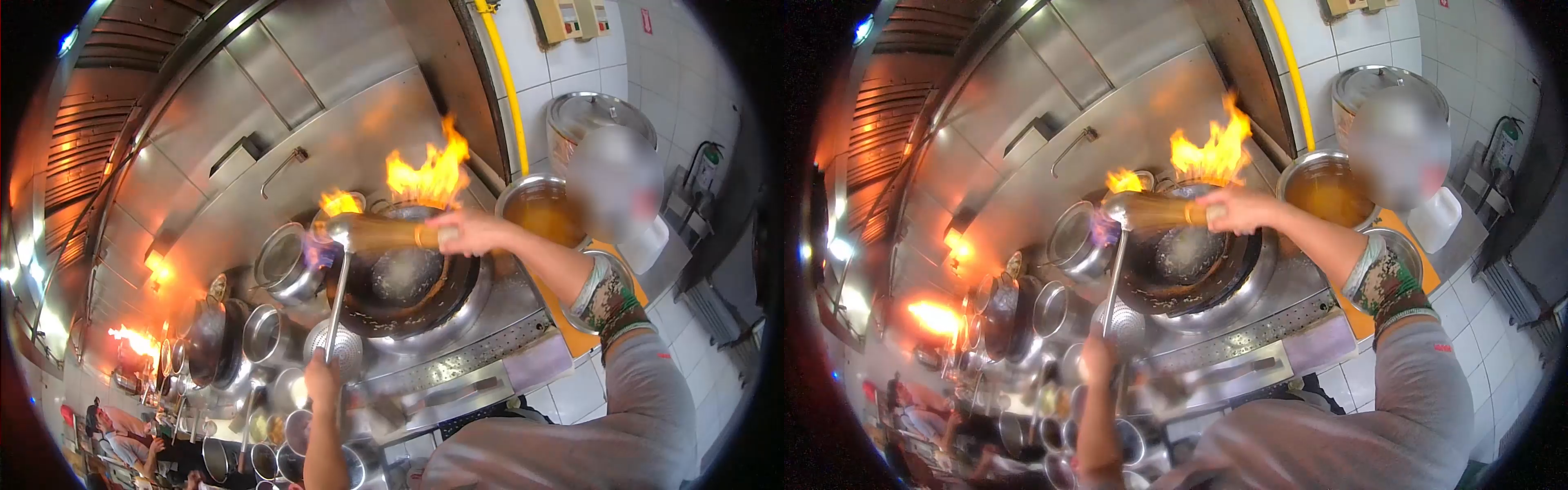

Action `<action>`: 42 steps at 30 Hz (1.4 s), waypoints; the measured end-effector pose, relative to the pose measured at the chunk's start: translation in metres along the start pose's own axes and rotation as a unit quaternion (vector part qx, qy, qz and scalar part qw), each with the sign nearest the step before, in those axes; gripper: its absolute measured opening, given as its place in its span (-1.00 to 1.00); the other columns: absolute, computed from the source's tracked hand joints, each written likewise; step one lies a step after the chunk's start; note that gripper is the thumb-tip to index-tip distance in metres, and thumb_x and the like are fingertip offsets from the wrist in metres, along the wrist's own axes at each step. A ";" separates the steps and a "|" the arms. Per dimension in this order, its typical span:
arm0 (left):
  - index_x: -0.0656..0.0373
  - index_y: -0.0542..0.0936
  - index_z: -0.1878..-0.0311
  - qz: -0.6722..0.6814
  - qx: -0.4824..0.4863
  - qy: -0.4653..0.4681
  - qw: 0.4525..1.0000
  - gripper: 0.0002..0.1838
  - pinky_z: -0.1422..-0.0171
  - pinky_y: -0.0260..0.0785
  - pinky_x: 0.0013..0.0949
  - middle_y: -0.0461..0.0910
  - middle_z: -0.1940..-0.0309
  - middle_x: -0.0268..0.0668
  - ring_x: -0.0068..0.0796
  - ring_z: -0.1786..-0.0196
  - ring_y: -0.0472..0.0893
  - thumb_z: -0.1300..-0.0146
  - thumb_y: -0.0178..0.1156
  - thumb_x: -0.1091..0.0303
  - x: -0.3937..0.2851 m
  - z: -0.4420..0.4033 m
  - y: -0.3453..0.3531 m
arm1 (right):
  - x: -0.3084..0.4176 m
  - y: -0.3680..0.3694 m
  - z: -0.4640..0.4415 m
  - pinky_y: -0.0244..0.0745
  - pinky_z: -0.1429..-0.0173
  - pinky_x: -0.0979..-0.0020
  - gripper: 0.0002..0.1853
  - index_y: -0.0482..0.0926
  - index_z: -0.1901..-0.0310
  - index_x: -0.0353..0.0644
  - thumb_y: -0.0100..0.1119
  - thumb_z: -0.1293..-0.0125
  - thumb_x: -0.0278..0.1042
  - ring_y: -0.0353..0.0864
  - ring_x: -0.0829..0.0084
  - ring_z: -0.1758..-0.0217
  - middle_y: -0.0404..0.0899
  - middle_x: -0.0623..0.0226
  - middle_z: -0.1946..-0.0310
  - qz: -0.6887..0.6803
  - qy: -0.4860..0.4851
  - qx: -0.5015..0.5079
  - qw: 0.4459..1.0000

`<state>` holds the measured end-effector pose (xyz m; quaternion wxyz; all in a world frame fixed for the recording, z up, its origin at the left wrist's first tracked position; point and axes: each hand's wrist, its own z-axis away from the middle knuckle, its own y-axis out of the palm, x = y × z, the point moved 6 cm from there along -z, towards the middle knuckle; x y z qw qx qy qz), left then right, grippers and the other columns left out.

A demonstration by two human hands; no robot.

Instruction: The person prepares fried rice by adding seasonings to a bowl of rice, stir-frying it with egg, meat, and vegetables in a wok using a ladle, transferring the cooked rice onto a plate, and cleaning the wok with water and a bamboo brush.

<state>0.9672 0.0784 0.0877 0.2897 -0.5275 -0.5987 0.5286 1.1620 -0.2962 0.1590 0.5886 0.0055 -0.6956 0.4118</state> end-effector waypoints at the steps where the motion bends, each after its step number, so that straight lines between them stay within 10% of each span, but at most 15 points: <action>1: 0.20 0.48 0.17 0.001 -0.011 0.003 1.000 -0.74 0.15 0.41 0.06 0.62 0.38 0.06 0.14 0.23 0.61 -0.16 0.23 0.26 -0.004 -0.004 -0.001 | 0.005 0.005 -0.002 0.54 0.40 0.38 -0.37 0.40 -0.30 -0.03 0.25 -0.18 -0.13 0.64 0.42 0.47 0.65 0.19 0.35 0.112 -0.061 -0.022 0.992; 4: 0.19 0.49 0.16 -0.027 -0.001 -0.050 0.998 -0.76 0.13 0.42 0.07 0.62 0.38 0.06 0.14 0.22 0.62 -0.17 0.20 0.29 -0.005 -0.009 -0.009 | -0.010 -0.007 0.001 0.58 0.28 0.35 -0.34 0.37 -0.32 -0.03 0.28 -0.15 -0.14 0.67 0.33 0.38 0.63 0.05 0.21 0.126 0.093 0.013 0.988; 5: 0.19 0.49 0.16 -0.025 -0.005 -0.056 0.998 -0.76 0.13 0.42 0.07 0.62 0.38 0.06 0.14 0.22 0.62 -0.17 0.20 0.29 -0.009 -0.011 -0.016 | -0.012 -0.011 -0.003 0.54 -0.03 0.28 -0.35 0.39 -0.30 -0.05 0.27 -0.16 -0.14 0.67 0.20 0.10 0.62 0.00 0.11 0.140 0.030 -0.070 0.987; 8: 0.18 0.51 0.14 -0.031 0.004 -0.052 0.998 -0.78 0.10 0.44 0.07 0.63 0.36 0.07 0.13 0.20 0.62 -0.18 0.17 0.31 -0.031 -0.011 -0.029 | 0.015 0.001 0.000 0.48 -0.08 0.22 -0.41 0.42 -0.28 0.03 0.26 -0.19 -0.13 0.64 0.10 0.05 0.59 -0.03 0.02 0.077 -0.201 -0.199 0.956; 12: 0.19 0.52 0.14 -0.049 0.007 -0.065 0.997 -0.78 0.09 0.45 0.07 0.63 0.36 0.07 0.12 0.22 0.63 -0.18 0.15 0.31 -0.019 -0.019 -0.024 | 0.020 0.023 0.003 0.49 -0.11 0.14 -0.43 0.44 -0.25 0.08 0.23 -0.15 -0.21 0.57 -0.03 -0.01 0.62 -0.02 0.13 0.248 -0.113 0.005 0.962; 16: 0.22 0.53 0.18 -0.008 0.008 -0.052 0.999 -0.74 0.11 0.44 0.06 0.62 0.37 0.08 0.15 0.21 0.62 -0.13 0.22 0.26 0.004 -0.001 -0.013 | -0.003 0.004 0.009 0.50 -0.11 0.17 -0.44 0.46 -0.24 0.12 0.26 -0.15 -0.19 0.59 0.00 0.00 0.62 0.03 0.08 0.292 -0.029 -0.065 0.954; 19: 0.25 0.55 0.21 0.085 0.001 -0.016 0.996 -0.71 0.12 0.42 0.01 0.61 0.37 0.10 0.18 0.20 0.60 -0.09 0.28 0.25 0.009 0.015 0.000 | -0.006 0.022 0.012 0.45 -0.19 0.26 -0.39 0.44 -0.26 0.05 0.32 -0.15 -0.15 0.60 0.08 -0.06 0.60 0.08 -0.03 -0.008 -0.120 -0.144 0.982; 23: 0.26 0.58 0.21 0.117 0.003 -0.005 0.993 -0.72 0.13 0.42 -0.07 0.61 0.37 0.07 0.13 0.23 0.60 -0.07 0.30 0.29 0.029 0.027 0.014 | -0.020 0.021 0.013 0.57 0.10 0.35 -0.39 0.41 -0.29 -0.04 0.30 -0.19 -0.14 0.68 0.26 0.16 0.65 0.12 0.12 0.266 -0.117 -0.122 0.949; 25: 0.24 0.58 0.21 0.141 0.019 -0.020 0.990 -0.73 0.14 0.42 -0.08 0.62 0.37 0.05 0.10 0.23 0.60 -0.07 0.31 0.30 0.039 0.029 0.009 | -0.027 0.011 0.024 0.50 0.44 0.52 -0.40 0.37 -0.33 -0.08 0.23 -0.26 -0.17 0.58 0.57 0.40 0.59 0.29 0.24 -0.007 0.127 -0.016 0.992; 28: 0.21 0.60 0.21 0.187 0.040 -0.024 0.981 -0.76 0.16 0.43 -0.12 0.63 0.36 0.03 0.02 0.25 0.63 -0.07 0.31 0.32 0.029 0.037 -0.012 | 0.001 0.005 0.019 0.37 0.62 0.55 -0.41 0.36 -0.33 -0.07 0.20 -0.28 -0.17 0.46 0.65 0.57 0.50 0.38 0.38 -0.196 -0.028 -0.110 0.974; 34: 0.23 0.60 0.19 0.160 0.067 -0.029 0.984 -0.77 0.20 0.44 -0.19 0.63 0.41 0.02 -0.03 0.32 0.65 -0.09 0.30 0.37 0.028 0.048 -0.010 | -0.016 -0.042 -0.023 0.36 0.64 0.52 -0.39 0.33 -0.33 -0.15 0.20 -0.25 -0.23 0.51 0.56 0.58 0.52 0.37 0.41 -0.033 0.175 0.004 0.984; 40: 0.24 0.58 0.22 0.109 0.042 -0.038 0.992 -0.77 0.18 0.43 -0.10 0.63 0.39 0.05 0.09 0.29 0.62 -0.09 0.31 0.35 0.023 0.047 -0.006 | 0.006 -0.019 -0.001 0.40 0.59 0.50 -0.43 0.39 -0.30 -0.10 0.18 -0.24 -0.22 0.51 0.53 0.62 0.55 0.41 0.53 -0.091 0.055 0.013 0.994; 42: 0.24 0.56 0.24 0.049 0.037 -0.076 0.995 -0.78 0.18 0.42 -0.03 0.62 0.38 0.07 0.17 0.26 0.60 -0.09 0.30 0.35 0.021 0.043 -0.014 | 0.004 -0.040 -0.008 0.50 0.57 0.42 -0.39 0.36 -0.33 -0.04 0.16 -0.21 -0.20 0.57 0.48 0.58 0.59 0.30 0.49 0.166 0.118 -0.027 0.979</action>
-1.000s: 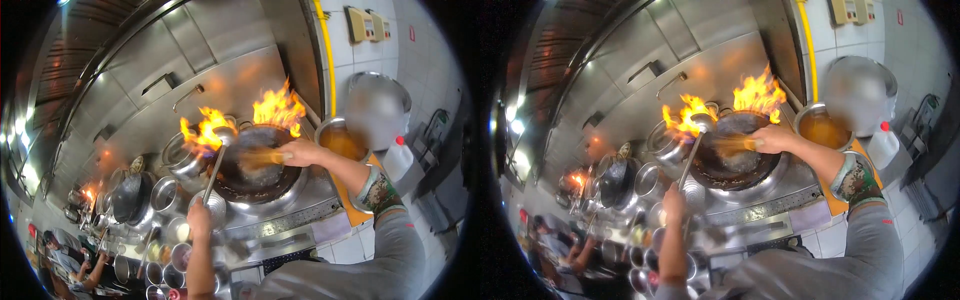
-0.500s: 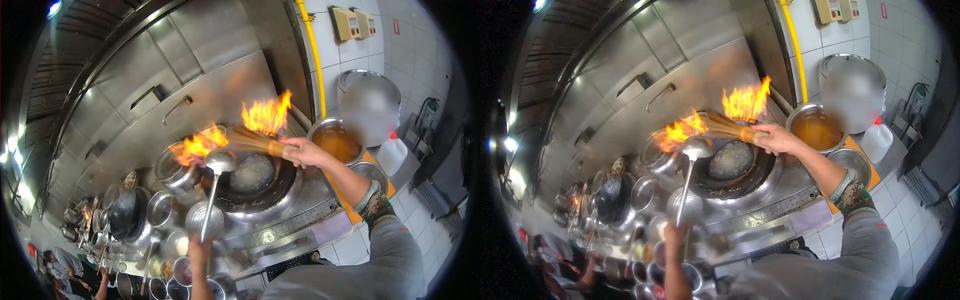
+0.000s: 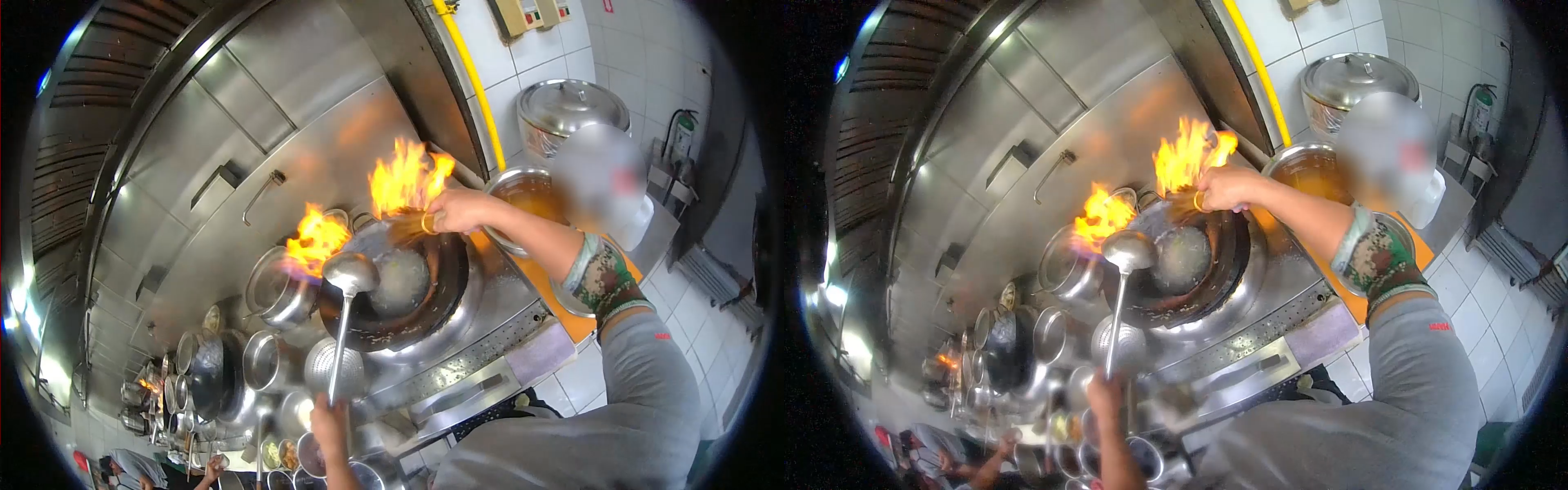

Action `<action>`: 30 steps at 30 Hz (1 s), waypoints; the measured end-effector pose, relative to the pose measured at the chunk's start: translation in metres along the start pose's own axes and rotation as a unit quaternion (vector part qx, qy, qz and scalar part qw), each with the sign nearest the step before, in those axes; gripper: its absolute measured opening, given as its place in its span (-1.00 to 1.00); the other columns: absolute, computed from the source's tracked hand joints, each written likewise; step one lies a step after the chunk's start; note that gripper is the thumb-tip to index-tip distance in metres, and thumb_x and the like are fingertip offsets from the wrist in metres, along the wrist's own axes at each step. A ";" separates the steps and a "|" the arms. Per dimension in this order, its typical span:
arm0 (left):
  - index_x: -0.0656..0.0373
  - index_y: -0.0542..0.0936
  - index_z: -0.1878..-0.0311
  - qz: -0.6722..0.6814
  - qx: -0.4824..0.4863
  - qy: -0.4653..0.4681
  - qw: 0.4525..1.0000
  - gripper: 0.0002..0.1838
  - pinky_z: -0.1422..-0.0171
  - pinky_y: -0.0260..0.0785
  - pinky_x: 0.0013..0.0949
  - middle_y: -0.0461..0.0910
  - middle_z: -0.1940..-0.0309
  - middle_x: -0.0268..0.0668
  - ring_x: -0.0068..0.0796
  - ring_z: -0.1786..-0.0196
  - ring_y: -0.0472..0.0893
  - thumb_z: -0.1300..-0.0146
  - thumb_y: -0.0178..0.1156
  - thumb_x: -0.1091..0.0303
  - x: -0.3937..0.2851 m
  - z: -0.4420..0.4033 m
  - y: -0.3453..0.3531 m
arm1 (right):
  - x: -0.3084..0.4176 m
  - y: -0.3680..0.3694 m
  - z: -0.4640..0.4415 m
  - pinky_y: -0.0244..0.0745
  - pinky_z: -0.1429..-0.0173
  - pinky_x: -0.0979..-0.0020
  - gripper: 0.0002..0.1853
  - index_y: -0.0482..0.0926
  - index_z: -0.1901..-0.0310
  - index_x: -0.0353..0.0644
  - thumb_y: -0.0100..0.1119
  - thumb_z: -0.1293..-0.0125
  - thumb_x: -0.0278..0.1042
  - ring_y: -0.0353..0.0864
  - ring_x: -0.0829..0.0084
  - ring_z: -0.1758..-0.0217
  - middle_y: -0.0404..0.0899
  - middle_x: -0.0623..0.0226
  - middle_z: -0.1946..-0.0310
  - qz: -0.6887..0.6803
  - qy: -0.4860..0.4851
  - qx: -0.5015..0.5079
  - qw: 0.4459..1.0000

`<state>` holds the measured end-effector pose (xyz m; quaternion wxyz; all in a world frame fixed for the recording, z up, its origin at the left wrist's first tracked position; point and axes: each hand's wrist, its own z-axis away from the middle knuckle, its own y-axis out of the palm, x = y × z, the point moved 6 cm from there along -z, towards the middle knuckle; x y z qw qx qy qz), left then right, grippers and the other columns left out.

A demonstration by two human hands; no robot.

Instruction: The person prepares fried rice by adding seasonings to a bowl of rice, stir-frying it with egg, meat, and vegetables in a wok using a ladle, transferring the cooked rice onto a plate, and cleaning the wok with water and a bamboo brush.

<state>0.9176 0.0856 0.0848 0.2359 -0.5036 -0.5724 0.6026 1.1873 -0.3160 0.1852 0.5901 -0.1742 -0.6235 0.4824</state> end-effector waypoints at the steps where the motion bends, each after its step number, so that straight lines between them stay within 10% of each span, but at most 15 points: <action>1: 0.24 0.56 0.24 0.001 -0.002 -0.001 1.000 -0.78 0.18 0.42 -0.03 0.62 0.38 0.07 0.17 0.26 0.60 -0.09 0.30 0.35 -0.001 -0.004 0.000 | -0.004 -0.002 0.003 0.51 0.55 0.41 -0.38 0.36 -0.32 -0.05 0.17 -0.19 -0.16 0.57 0.46 0.60 0.59 0.28 0.53 -0.055 -0.036 -0.038 0.997; 4: 0.24 0.54 0.27 -0.044 -0.033 0.020 0.998 -0.79 0.18 0.41 0.02 0.62 0.39 0.07 0.19 0.24 0.58 -0.10 0.29 0.35 -0.010 -0.005 -0.002 | 0.025 0.019 0.035 0.51 0.57 0.41 -0.42 0.40 -0.29 -0.06 0.13 -0.20 -0.17 0.57 0.45 0.63 0.58 0.25 0.54 -0.219 -0.149 -0.050 0.963; 10: 0.25 0.56 0.21 0.070 -0.050 0.082 0.993 -0.78 0.21 0.42 -0.05 0.61 0.42 0.05 0.11 0.30 0.62 -0.11 0.28 0.36 -0.005 0.000 0.016 | -0.008 0.013 0.006 0.41 0.64 0.45 -0.50 0.43 -0.27 -0.07 0.13 -0.31 -0.17 0.54 0.51 0.57 0.55 0.32 0.49 -0.154 -0.002 -0.011 0.988; 12: 0.26 0.56 0.17 0.094 -0.039 0.057 0.993 -0.75 0.21 0.44 -0.10 0.61 0.43 0.04 0.11 0.32 0.62 -0.10 0.29 0.37 -0.016 0.007 0.018 | -0.008 0.034 0.005 0.39 0.65 0.48 -0.50 0.42 -0.27 -0.09 0.11 -0.31 -0.16 0.49 0.51 0.64 0.58 0.32 0.47 -0.385 -0.084 -0.016 0.919; 15: 0.23 0.53 0.30 0.248 0.064 -0.016 0.967 -0.84 0.44 0.36 -0.27 0.57 0.56 -0.19 -0.23 0.52 0.56 -0.17 0.28 0.35 -0.028 0.011 0.023 | -0.033 0.063 -0.013 0.35 0.66 0.52 -0.42 0.29 -0.35 -0.12 0.11 -0.32 -0.20 0.48 0.54 0.64 0.56 0.35 0.47 -0.344 0.018 0.140 0.928; 17: 0.09 0.45 0.40 0.436 0.213 -0.141 0.863 -0.82 0.63 0.14 -0.48 0.38 0.66 -0.49 -0.63 0.67 0.35 -0.28 0.21 0.32 -0.056 0.030 0.028 | -0.044 0.062 -0.011 0.32 0.65 0.51 -0.40 0.25 -0.37 -0.13 0.11 -0.32 -0.24 0.48 0.56 0.61 0.52 0.38 0.51 -0.336 0.048 0.132 0.931; 20: 0.05 0.42 0.32 0.736 0.346 -0.234 0.533 -0.86 0.70 0.07 -0.56 0.23 0.69 -0.57 -0.75 0.75 0.18 -0.37 0.12 0.30 -0.093 0.056 0.026 | -0.024 0.073 0.026 0.33 0.62 0.54 -0.47 0.37 -0.32 -0.06 0.13 -0.31 -0.25 0.43 0.61 0.63 0.50 0.41 0.52 -0.426 -0.008 -0.005 0.905; 21: 0.05 0.42 0.32 0.734 0.345 -0.241 0.532 -0.86 0.70 0.07 -0.56 0.23 0.69 -0.57 -0.75 0.75 0.18 -0.37 0.12 0.30 -0.094 0.059 0.026 | -0.005 0.072 0.037 0.42 0.53 0.49 -0.48 0.40 -0.30 -0.03 0.15 -0.29 -0.23 0.51 0.51 0.58 0.56 0.34 0.46 -0.388 -0.058 -0.061 0.918; 23: 0.03 0.40 0.30 0.813 0.434 -0.243 0.304 -0.88 0.71 0.06 -0.59 0.25 0.69 -0.59 -0.81 0.75 0.17 -0.40 0.08 0.31 -0.126 0.065 0.024 | 0.029 0.068 0.054 0.58 0.12 0.26 -0.47 0.43 -0.28 0.05 0.19 -0.26 -0.14 0.69 0.12 0.23 0.67 0.06 0.19 -0.169 -0.238 -0.266 0.919; 26: 0.01 0.37 0.32 0.810 0.420 -0.238 0.333 -0.85 0.72 0.05 -0.61 0.24 0.69 -0.62 -0.83 0.76 0.17 -0.43 0.02 0.32 -0.150 0.069 0.022 | 0.027 0.075 0.049 0.45 -0.18 0.11 -0.50 0.48 -0.21 -0.06 0.14 -0.23 -0.12 0.57 -0.04 -0.03 0.59 -0.03 0.03 -0.006 -0.120 -0.085 0.989; 30: 0.00 0.32 0.36 0.834 0.402 -0.224 0.303 -0.81 0.70 0.08 -0.62 0.23 0.67 -0.61 -0.82 0.75 0.19 -0.46 -0.05 0.32 -0.160 0.062 0.026 | 0.012 0.061 0.066 0.44 -0.19 0.17 -0.44 0.41 -0.28 -0.07 0.17 -0.25 -0.13 0.57 -0.01 -0.06 0.55 -0.05 -0.06 -0.128 -0.085 -0.106 0.982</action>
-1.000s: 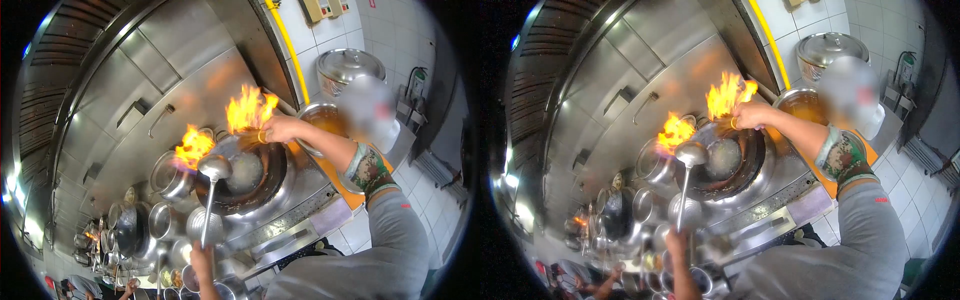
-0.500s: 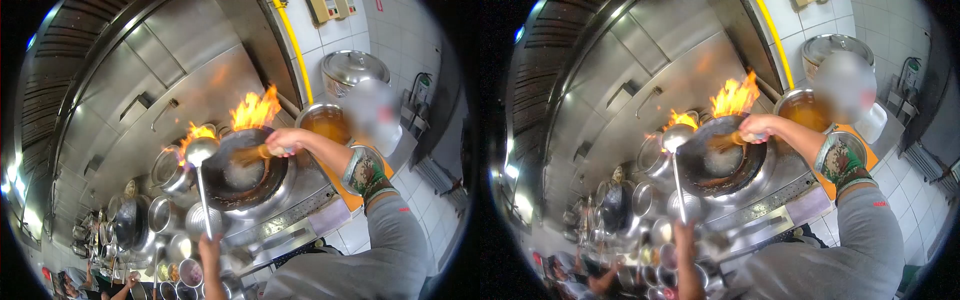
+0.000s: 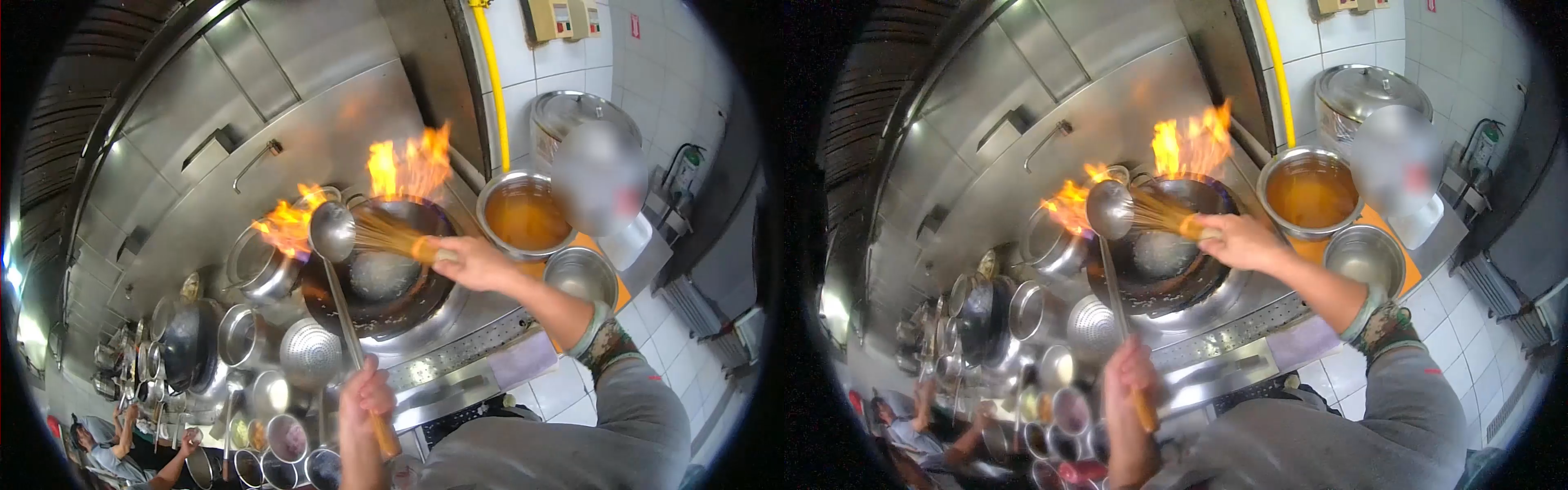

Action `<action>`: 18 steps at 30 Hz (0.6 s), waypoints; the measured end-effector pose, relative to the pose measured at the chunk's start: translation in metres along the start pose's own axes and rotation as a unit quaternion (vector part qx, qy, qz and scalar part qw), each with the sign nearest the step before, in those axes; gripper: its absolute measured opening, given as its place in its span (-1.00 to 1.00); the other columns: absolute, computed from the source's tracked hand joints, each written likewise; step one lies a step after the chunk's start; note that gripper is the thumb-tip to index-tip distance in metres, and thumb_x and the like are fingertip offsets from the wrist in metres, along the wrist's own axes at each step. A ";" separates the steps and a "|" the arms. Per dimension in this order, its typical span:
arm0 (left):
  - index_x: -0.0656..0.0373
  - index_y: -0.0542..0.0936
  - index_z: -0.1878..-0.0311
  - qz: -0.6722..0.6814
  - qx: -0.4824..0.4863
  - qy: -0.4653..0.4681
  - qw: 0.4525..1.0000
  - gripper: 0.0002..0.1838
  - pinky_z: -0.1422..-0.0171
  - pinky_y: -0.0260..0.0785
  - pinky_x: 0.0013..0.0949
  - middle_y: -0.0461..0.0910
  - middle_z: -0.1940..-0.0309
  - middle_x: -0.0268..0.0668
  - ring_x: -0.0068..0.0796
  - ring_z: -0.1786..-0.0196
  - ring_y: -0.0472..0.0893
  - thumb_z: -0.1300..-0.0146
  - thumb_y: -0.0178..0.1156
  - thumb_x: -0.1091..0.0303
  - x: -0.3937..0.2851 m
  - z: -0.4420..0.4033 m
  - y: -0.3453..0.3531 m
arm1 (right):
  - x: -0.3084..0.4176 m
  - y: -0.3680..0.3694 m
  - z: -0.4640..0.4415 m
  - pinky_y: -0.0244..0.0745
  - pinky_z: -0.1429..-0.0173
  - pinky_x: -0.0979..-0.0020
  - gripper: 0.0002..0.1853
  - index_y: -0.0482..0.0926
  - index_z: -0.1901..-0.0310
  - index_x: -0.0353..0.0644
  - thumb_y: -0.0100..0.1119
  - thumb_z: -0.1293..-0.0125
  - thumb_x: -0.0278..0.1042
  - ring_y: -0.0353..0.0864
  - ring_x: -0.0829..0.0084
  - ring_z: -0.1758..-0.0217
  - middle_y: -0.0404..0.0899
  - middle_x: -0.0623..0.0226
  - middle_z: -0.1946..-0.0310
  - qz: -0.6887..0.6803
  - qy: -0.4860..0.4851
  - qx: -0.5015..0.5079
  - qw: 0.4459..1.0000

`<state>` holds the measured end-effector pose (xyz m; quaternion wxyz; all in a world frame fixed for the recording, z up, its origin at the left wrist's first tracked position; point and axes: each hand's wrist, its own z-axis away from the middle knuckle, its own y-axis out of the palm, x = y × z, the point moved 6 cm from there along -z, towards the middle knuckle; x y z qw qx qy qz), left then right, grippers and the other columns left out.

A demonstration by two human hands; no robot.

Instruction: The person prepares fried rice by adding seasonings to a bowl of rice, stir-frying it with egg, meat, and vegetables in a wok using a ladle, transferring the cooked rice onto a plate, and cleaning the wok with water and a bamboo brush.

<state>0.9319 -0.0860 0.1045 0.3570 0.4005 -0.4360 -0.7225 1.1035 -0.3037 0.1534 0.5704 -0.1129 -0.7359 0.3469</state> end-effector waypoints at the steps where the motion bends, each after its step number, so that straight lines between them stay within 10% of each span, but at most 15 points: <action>1: 0.00 0.32 0.36 0.003 0.001 -0.006 1.000 -0.81 0.70 0.08 -0.62 0.23 0.67 -0.61 -0.82 0.75 0.19 -0.46 -0.05 0.32 0.005 -0.002 0.005 | 0.004 0.014 0.001 0.44 -0.19 0.18 -0.44 0.41 -0.28 -0.09 0.17 -0.25 -0.13 0.56 -0.01 -0.07 0.55 -0.06 -0.05 -0.028 -0.020 0.000 0.999; 11: 0.08 0.39 0.28 0.152 0.118 -0.033 0.981 -0.81 0.62 0.15 -0.59 0.28 0.64 -0.54 -0.77 0.70 0.29 -0.50 -0.12 0.29 0.024 -0.009 0.049 | -0.029 0.056 -0.016 0.50 0.05 0.01 -0.36 0.25 -0.38 0.07 0.14 -0.25 -0.18 0.60 -0.06 0.12 0.61 -0.09 0.22 0.122 -0.068 -0.070 0.988; 18: 0.14 0.41 0.30 0.209 0.073 -0.038 0.975 -0.76 0.60 0.15 -0.59 0.28 0.64 -0.53 -0.75 0.70 0.28 -0.51 -0.13 0.28 0.021 -0.015 0.061 | -0.016 0.055 -0.020 0.50 0.14 0.01 -0.46 0.39 -0.28 -0.01 0.12 -0.26 -0.14 0.62 -0.11 0.21 0.60 -0.17 0.25 -0.048 -0.125 -0.222 0.966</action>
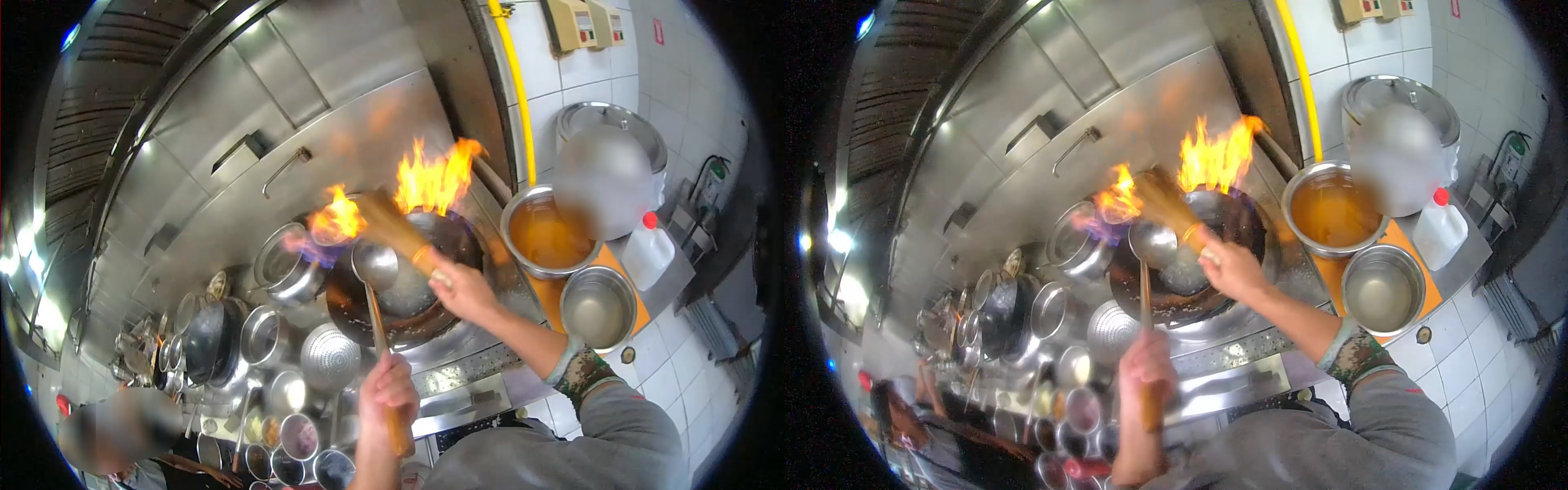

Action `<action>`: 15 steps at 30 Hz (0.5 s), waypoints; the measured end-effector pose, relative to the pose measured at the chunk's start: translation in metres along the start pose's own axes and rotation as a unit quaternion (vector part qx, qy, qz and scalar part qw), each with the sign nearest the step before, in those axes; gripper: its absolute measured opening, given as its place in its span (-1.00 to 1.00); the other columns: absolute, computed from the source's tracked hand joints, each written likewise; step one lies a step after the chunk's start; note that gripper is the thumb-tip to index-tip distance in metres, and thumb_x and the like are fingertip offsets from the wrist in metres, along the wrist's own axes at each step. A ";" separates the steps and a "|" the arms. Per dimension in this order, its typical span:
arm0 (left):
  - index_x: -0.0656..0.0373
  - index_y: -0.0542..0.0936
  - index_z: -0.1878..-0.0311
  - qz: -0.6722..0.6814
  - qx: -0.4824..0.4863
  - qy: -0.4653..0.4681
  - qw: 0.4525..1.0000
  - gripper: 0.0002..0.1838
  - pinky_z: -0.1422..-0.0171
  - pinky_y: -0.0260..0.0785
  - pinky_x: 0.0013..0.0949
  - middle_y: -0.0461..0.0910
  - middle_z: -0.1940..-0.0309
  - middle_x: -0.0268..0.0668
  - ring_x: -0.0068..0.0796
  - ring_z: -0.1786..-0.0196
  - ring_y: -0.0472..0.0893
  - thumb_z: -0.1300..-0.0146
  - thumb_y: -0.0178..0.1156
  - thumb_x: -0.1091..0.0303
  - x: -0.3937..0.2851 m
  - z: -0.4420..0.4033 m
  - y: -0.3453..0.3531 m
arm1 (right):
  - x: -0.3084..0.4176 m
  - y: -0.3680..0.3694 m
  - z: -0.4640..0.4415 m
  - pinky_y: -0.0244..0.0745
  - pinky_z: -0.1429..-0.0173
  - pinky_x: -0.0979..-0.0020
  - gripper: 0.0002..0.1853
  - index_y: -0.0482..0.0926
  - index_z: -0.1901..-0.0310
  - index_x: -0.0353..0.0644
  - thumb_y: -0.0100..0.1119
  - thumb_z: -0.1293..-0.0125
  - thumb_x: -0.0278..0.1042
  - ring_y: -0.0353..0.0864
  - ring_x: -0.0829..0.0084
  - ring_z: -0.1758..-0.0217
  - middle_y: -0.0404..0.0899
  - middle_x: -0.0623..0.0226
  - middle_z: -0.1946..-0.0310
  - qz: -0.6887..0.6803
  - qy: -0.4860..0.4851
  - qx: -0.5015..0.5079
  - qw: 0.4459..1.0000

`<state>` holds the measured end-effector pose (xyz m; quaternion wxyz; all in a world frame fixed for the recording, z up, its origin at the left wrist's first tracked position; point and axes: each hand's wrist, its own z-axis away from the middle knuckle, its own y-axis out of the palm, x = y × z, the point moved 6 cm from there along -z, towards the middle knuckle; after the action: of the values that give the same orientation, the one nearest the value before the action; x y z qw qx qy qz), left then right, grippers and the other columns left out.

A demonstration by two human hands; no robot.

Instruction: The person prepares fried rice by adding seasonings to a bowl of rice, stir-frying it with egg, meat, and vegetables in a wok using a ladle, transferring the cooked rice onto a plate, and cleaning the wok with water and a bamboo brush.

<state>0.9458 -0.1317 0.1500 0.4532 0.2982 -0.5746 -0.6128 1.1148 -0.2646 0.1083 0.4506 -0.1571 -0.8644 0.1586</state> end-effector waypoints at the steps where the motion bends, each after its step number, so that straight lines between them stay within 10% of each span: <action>1: 0.15 0.43 0.30 0.003 0.012 -0.018 1.000 -0.75 0.59 0.16 -0.58 0.29 0.63 -0.53 -0.75 0.69 0.29 -0.50 -0.13 0.29 0.007 -0.001 0.003 | -0.010 0.008 -0.005 0.50 0.10 0.01 -0.47 0.39 -0.27 -0.02 0.11 -0.26 -0.15 0.61 -0.12 0.17 0.60 -0.14 0.23 0.013 0.056 0.043 0.997; 5: 0.11 0.42 0.31 -0.036 -0.013 -0.018 0.999 -0.81 0.56 0.16 -0.60 0.28 0.62 -0.55 -0.78 0.66 0.28 -0.46 -0.03 0.28 0.012 -0.003 0.006 | -0.071 -0.036 -0.025 0.49 -0.04 0.07 -0.47 0.38 -0.29 -0.01 0.08 -0.27 -0.14 0.59 -0.10 0.08 0.60 -0.08 0.10 0.061 0.162 -0.003 0.985; 9: 0.05 0.36 0.30 -0.325 -0.150 0.031 0.933 -0.83 0.52 0.25 -0.48 0.28 0.59 -0.54 -0.73 0.61 0.32 -0.38 0.10 0.27 0.026 -0.018 -0.006 | -0.069 -0.126 -0.013 0.39 0.64 0.53 -0.38 0.19 -0.42 -0.02 0.12 -0.37 -0.22 0.48 0.57 0.63 0.55 0.30 0.41 -0.288 0.286 -0.041 0.913; 15: 0.08 0.35 0.12 -0.528 -0.169 -0.004 0.832 -0.76 0.54 0.26 -0.47 0.32 0.58 -0.50 -0.62 0.61 0.36 -0.31 0.21 0.26 0.095 -0.127 -0.028 | -0.011 -0.241 -0.011 0.51 0.48 0.51 -0.32 0.06 -0.43 -0.15 0.12 -0.35 -0.27 0.64 0.47 0.40 0.62 0.15 0.19 -0.403 0.171 -0.033 0.898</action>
<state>1.0131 -0.2736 0.1173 0.1023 0.4725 -0.2190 -0.8475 1.0987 -0.4843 0.2064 0.6113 0.1656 -0.7681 -0.0946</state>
